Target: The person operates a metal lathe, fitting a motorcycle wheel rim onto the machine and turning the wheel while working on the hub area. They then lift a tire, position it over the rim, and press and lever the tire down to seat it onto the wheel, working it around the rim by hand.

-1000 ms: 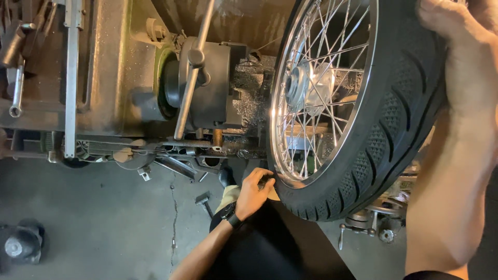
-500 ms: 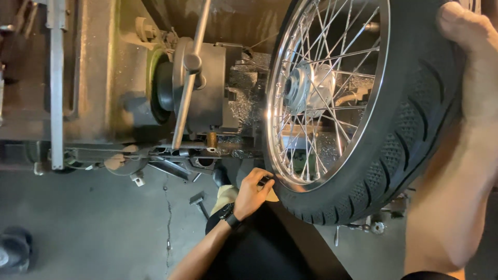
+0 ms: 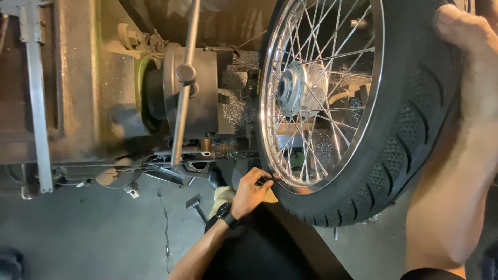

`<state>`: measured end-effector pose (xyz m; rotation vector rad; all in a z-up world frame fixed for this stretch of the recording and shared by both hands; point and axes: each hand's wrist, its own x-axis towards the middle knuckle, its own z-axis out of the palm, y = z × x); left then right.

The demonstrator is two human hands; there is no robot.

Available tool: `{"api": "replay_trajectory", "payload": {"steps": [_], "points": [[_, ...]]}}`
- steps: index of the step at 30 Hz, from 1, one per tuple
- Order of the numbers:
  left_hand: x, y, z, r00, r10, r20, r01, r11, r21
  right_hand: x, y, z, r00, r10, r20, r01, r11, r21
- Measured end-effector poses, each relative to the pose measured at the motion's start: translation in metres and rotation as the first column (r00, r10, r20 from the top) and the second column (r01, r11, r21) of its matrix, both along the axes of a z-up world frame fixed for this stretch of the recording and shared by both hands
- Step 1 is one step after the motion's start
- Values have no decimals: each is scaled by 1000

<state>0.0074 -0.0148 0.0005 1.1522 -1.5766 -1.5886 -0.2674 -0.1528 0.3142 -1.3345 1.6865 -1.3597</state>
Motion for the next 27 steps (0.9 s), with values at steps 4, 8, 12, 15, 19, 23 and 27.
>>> {"api": "replay_trajectory", "payload": {"steps": [4, 8, 12, 15, 19, 23, 27], "points": [[2, 2, -4, 999, -1, 44, -2, 998, 60, 16, -4, 5, 999, 3, 32, -4, 999, 34], [4, 5, -11, 998, 5, 66, -4, 1000, -12, 10, -5, -4, 991, 133, -10, -133, 990, -48], [4, 5, -2, 995, 35, 92, -35, 999, 2, 25, -7, 5, 991, 131, -40, -135, 986, -96], [3, 7, 3, 993, 47, 110, -48, 999, 13, 20, -8, 3, 989, 150, -17, -151, 984, -99], [5, 9, 23, 988, 33, 148, -32, 999, -10, -16, -11, -25, 968, 221, 122, -205, 970, -132], [24, 6, 135, 966, 93, 241, -4, 939, -344, -20, -12, -22, 952, 275, 131, -250, 951, -180], [56, -52, 273, 878, 461, 127, -102, 440, -892, -35, -15, -36, 965, 240, 105, -220, 959, -176]]}}
